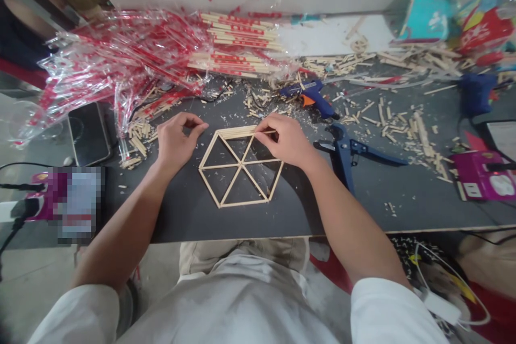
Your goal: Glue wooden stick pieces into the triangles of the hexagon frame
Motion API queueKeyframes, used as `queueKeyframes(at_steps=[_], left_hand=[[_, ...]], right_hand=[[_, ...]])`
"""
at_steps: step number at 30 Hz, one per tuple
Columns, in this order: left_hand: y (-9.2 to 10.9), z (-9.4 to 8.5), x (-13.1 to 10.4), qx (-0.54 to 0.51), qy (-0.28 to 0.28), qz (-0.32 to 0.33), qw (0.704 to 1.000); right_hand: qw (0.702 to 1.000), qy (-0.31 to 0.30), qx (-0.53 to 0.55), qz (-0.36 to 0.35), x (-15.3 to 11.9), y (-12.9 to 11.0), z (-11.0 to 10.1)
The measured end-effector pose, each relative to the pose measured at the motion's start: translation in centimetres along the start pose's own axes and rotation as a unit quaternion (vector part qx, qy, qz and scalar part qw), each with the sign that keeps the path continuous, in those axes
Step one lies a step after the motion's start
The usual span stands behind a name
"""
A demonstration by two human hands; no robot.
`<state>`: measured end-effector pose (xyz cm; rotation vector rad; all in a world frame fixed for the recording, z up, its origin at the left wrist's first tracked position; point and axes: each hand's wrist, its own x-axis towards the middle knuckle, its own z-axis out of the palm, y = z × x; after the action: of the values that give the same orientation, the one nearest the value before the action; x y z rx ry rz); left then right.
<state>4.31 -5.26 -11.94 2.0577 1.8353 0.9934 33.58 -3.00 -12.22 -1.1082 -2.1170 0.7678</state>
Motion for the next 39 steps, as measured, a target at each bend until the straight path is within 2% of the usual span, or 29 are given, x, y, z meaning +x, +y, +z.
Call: queueKeyframes(at_steps=[3,8,18,23,25,27,31,34,39], left_hand=[[-0.4,0.2,0.0,-0.002,0.001,-0.001,1.0],[-0.6,0.1,0.1,-0.024,0.007,0.041,0.999],[0.1,-0.1,-0.1,-0.02,-0.016,0.009,1.0],[0.2,-0.4,-0.1,0.002,-0.028,0.036,0.999],[0.5,-0.5,-0.2,0.016,-0.056,0.072,0.996],[0.9,-0.6,-0.3,0.039,-0.107,0.101,0.988],[1.3,-0.5,-0.4,0.064,-0.183,0.101,0.976],[1.2,-0.5,-0.3,0.055,-0.199,0.102,0.973],[0.6,-0.5,-0.3,0.04,-0.192,0.121,0.973]], right_hand=[[1.0,-0.002,0.0,0.003,0.0,-0.1,0.0],[1.0,0.006,0.006,-0.001,0.1,-0.3,0.1],[1.0,0.011,0.002,-0.006,0.0,-0.5,0.3],[1.0,0.011,-0.017,-0.004,0.0,-0.5,0.2],[1.0,0.013,-0.023,-0.008,0.0,-0.5,0.2],[0.999,0.015,-0.027,-0.011,0.0,-0.6,0.3],[0.999,0.021,-0.027,-0.015,0.0,-0.8,0.3],[0.999,0.034,-0.03,-0.007,0.0,-0.7,0.3],[0.999,0.039,-0.025,-0.005,-0.1,-0.1,0.4]])
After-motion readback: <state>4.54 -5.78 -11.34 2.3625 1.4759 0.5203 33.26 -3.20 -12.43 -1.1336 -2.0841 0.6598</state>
